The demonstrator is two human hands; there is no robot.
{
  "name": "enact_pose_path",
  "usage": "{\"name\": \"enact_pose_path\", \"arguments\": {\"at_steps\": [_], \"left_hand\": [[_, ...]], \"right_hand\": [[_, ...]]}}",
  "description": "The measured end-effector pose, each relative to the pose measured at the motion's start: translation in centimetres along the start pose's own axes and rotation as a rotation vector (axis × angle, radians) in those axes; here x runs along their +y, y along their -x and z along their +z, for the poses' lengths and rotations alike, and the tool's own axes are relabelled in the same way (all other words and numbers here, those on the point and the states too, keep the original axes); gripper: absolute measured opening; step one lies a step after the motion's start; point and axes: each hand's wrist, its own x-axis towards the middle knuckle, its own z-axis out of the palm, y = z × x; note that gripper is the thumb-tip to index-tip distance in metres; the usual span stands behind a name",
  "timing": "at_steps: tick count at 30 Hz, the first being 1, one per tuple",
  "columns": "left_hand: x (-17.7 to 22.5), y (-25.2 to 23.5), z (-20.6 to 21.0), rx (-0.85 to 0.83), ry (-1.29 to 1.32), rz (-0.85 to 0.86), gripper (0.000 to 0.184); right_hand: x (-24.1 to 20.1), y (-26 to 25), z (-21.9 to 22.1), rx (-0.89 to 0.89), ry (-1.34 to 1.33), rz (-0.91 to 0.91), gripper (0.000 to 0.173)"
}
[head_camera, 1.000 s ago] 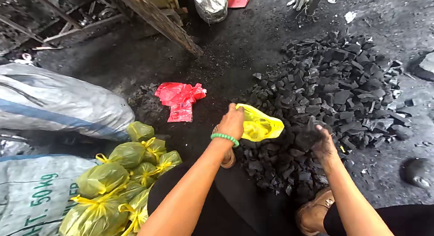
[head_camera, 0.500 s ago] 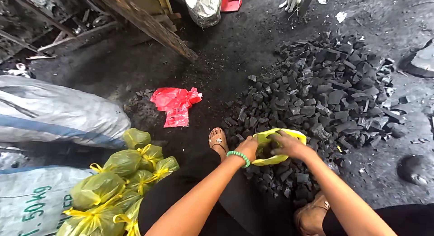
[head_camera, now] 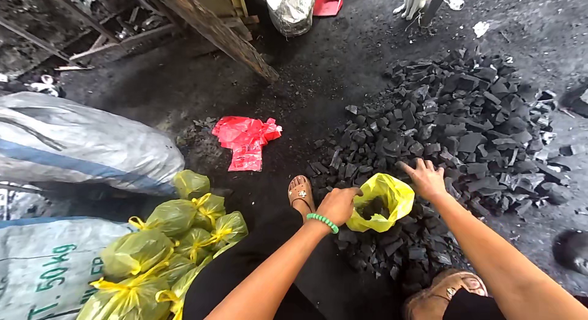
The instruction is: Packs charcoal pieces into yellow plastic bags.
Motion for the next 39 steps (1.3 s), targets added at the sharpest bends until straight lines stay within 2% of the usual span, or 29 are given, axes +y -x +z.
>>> {"name": "enact_pose_path", "arguments": {"at_steps": [2, 4, 6, 8, 10, 11, 13, 14, 15, 18, 19, 20, 21, 23, 24, 25, 26, 27, 29, 31, 35, 39], "left_hand": [[0.4, 0.1, -0.7, 0.010, 0.218, 0.012, 0.034], [0.1, -0.1, -0.4, 0.087, 0.464, 0.040, 0.028], [0.3, -0.2, -0.1, 0.148, 0.679, 0.044, 0.025], [1.0, 0.0, -0.2, 0.167, 0.822, 0.018, 0.029], [1.6, 0.1, -0.2, 0.164, 0.902, 0.010, 0.042], [1.9, 0.1, -0.2, 0.166, 0.930, 0.008, 0.048], [2.3, 0.2, 0.0, 0.184, 0.996, 0.006, 0.060], [2.4, 0.2, 0.0, 0.198, 1.042, 0.005, 0.064], [2.5, 0.3, 0.0, 0.212, 1.099, 0.001, 0.067], [2.4, 0.7, -0.5, 0.210, 1.181, -0.039, 0.072], [2.3, 0.8, -0.4, 0.192, 1.166, -0.057, 0.073], [2.1, 0.8, -0.3, 0.174, 1.149, -0.071, 0.073], [1.9, 0.9, -0.4, 0.163, 1.135, -0.083, 0.072], [1.6, 1.1, -0.5, 0.145, 1.113, -0.116, 0.069], [1.4, 1.3, -0.6, 0.136, 1.101, -0.132, 0.067], [1.2, 1.4, -0.6, 0.134, 1.084, -0.143, 0.064], [1.0, 1.6, -0.5, 0.137, 1.056, -0.144, 0.062], [0.7, 1.7, -0.5, 0.132, 1.024, -0.138, 0.062], [1.2, 1.7, -0.8, 0.140, 1.027, -0.143, 0.066], [1.4, 1.5, -0.7, 0.123, 1.023, -0.140, 0.068], [1.6, 0.9, -0.4, 0.072, 0.996, -0.121, 0.065], [2.1, 0.9, -0.6, 0.060, 1.016, -0.100, 0.063]], "right_hand": [[0.0, 0.7, -0.7, 0.046, -0.171, 0.098, 0.071], [0.6, 1.5, -1.2, 0.178, -0.444, 0.210, 0.077], [0.4, 2.7, -2.1, 0.335, -0.868, 0.279, 0.085], [-1.0, 4.2, -2.9, 0.459, -1.423, 0.258, 0.083], [-3.6, 6.1, -3.8, 0.419, -1.933, 0.196, 0.074], [-4.8, 7.0, -3.8, 0.339, -2.101, 0.151, 0.081], [-7.4, 8.1, -3.0, 0.197, -2.196, 0.125, 0.091], [-8.3, 8.5, -2.0, 0.118, -2.102, 0.091, 0.094], [-9.0, 8.8, -1.2, 0.049, -1.888, 0.076, 0.092], [-10.4, 8.1, -0.1, -0.218, -0.808, 0.007, 0.080], [-10.5, 7.9, 0.0, -0.340, -0.580, -0.027, 0.079], [-10.1, 7.5, -0.5, -0.403, -0.507, -0.061, 0.075], [-9.1, 7.1, -1.3, -0.381, -0.560, -0.098, 0.063], [-6.2, 7.4, -3.1, -0.156, -0.849, -0.051, 0.028], [-4.3, 7.4, -3.6, 0.010, -0.916, 0.055, 0.024], [-2.3, 7.1, -3.8, 0.168, -0.856, 0.191, 0.026], [-0.3, 6.8, -3.7, 0.253, -0.722, 0.323, 0.036], [1.4, 6.3, -3.3, 0.242, -0.592, 0.426, 0.051], [3.5, 4.9, -1.8, 0.101, -0.440, 0.531, 0.078], [3.3, 3.8, -0.3, -0.019, -0.404, 0.597, 0.089], [-0.6, 2.7, 0.9, -0.020, -0.371, 0.645, 0.088], [0.3, 2.2, 1.4, -0.009, -0.332, 0.639, 0.071]]}}
